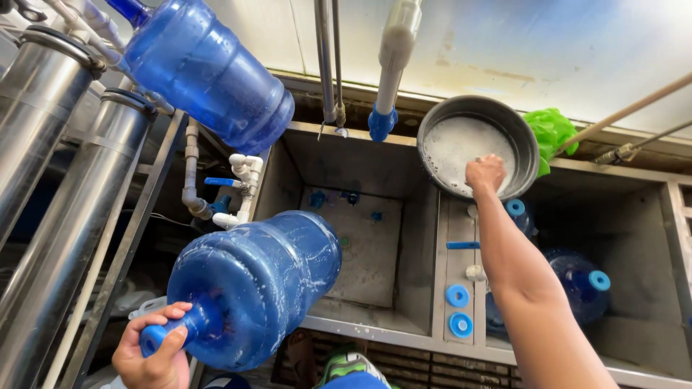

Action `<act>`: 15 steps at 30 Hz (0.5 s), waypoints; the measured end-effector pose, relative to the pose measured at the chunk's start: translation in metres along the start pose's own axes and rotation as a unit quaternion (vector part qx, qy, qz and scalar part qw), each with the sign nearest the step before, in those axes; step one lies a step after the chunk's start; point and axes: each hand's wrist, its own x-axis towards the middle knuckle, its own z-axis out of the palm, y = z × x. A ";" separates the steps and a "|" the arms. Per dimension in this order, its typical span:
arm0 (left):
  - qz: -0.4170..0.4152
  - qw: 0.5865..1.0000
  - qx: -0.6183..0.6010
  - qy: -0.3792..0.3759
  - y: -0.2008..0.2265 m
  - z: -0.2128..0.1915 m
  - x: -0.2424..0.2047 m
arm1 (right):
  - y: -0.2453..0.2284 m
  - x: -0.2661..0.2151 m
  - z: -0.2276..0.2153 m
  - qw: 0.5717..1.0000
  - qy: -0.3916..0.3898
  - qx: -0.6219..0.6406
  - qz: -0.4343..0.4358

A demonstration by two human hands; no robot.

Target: The person scrubs the exterior of a large blue water jug with a cloth in a sink, rinses it under a tap, and places it in a lower compartment. They then pick up another jug and repeat the scrubbing and rinsing process.

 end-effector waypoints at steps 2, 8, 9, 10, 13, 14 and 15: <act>-0.006 1.000 -0.003 0.006 -0.001 0.000 -0.002 | -0.012 -0.017 -0.020 0.998 0.007 0.056 0.023; -0.011 1.000 0.002 0.014 -0.004 -0.001 -0.006 | -0.046 -0.042 -0.033 0.967 -0.228 -0.054 0.099; -0.015 1.000 -0.001 0.015 -0.002 -0.001 -0.006 | -0.048 -0.039 -0.023 0.948 -0.292 -0.094 0.090; -0.015 1.000 0.000 0.014 -0.004 -0.004 -0.005 | -0.039 -0.025 0.002 0.947 -0.293 -0.093 0.090; -0.007 1.000 0.006 -0.016 -0.010 -0.011 -0.004 | -0.035 -0.013 0.027 0.949 -0.273 -0.135 -0.079; -0.007 1.000 0.005 -0.014 -0.011 -0.013 -0.004 | -0.045 -0.031 0.004 0.962 -0.249 -0.112 -0.022; -0.007 1.000 0.003 -0.011 -0.012 -0.014 -0.005 | -0.056 -0.049 -0.019 0.970 -0.223 -0.088 0.036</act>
